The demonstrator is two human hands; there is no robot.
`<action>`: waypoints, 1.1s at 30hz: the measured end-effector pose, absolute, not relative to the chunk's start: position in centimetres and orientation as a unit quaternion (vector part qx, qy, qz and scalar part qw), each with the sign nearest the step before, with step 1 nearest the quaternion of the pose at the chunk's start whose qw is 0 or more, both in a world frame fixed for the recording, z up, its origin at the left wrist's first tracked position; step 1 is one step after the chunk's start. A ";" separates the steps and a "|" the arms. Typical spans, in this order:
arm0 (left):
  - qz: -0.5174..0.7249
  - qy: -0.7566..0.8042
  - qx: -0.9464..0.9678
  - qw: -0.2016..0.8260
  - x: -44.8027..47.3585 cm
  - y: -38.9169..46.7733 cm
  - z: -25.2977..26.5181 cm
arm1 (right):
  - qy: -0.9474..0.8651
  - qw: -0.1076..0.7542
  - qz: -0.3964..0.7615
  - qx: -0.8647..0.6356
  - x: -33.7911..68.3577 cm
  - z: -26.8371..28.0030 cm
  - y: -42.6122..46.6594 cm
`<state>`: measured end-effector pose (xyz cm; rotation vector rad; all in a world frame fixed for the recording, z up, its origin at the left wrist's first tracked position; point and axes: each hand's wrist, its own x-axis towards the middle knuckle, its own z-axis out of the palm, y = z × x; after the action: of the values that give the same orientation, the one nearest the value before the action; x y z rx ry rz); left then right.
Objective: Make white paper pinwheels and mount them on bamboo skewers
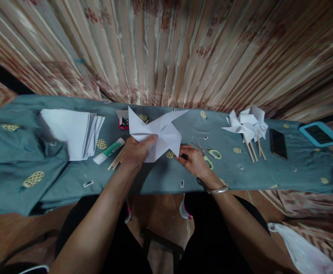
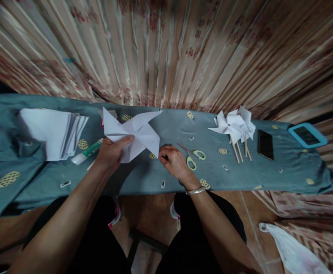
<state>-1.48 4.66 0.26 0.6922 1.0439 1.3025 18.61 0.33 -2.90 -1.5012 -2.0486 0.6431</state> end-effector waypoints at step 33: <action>0.590 0.469 0.298 0.585 -2.2 4.9 1.0 | -0.816 0.202 0.106 -0.532 16.2 -2.7 -1.4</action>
<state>-2.16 4.87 0.98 0.6959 1.0936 1.3764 16.20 -1.43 -2.71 -1.4856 -2.2782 0.2952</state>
